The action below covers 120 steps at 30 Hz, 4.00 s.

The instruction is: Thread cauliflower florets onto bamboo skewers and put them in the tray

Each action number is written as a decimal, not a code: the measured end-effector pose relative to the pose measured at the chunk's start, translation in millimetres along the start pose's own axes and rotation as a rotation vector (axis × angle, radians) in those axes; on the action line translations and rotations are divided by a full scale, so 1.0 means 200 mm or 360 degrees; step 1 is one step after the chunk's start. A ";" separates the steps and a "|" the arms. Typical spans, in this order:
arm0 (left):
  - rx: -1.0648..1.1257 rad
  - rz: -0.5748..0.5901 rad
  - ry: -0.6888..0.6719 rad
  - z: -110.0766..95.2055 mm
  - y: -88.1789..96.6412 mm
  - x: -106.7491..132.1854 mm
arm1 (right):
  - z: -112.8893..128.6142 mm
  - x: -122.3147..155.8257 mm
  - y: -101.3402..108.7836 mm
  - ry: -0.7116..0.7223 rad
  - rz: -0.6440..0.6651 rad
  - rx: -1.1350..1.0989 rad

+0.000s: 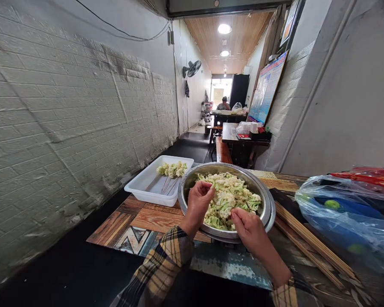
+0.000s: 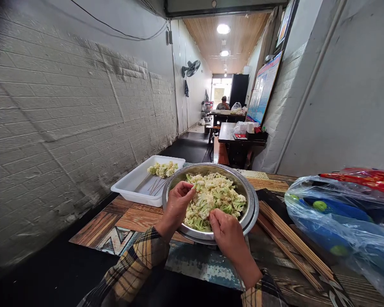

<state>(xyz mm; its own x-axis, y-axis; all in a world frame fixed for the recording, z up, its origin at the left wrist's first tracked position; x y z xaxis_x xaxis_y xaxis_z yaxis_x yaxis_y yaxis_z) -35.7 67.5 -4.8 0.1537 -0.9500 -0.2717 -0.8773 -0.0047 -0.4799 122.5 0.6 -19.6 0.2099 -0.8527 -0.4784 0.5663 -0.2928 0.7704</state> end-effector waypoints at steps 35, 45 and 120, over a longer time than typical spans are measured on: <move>-0.0368 0.0203 -0.0132 -0.01 0.00 0.00 | -0.04 -0.02 0.01 -0.0094 0.0099 -0.0153; -0.0207 0.0309 0.0054 -0.04 -0.02 0.00 | -0.06 -0.02 0.00 -0.0037 0.0017 -0.0183; 0.0080 0.0227 0.0321 0.03 0.02 0.00 | -0.02 0.02 0.01 -0.0090 -0.0055 -0.0159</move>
<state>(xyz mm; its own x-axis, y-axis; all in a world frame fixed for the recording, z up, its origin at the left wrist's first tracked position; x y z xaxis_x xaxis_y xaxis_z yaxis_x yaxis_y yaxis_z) -37.1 69.6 -11.9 -0.0684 -0.9831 -0.1698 -0.8593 0.1446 -0.4907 127.4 -1.4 -22.4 0.1452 -0.8667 -0.4773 0.6498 -0.2803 0.7065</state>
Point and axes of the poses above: each hand's wrist, its own x-axis away from the middle knuckle, its own y-axis out of the back of the hand, z = x × y, the point moved 2 cm from there along -x, towards the middle knuckle, and after that the axes turned 11 degrees about x, right-handed, at the moved point
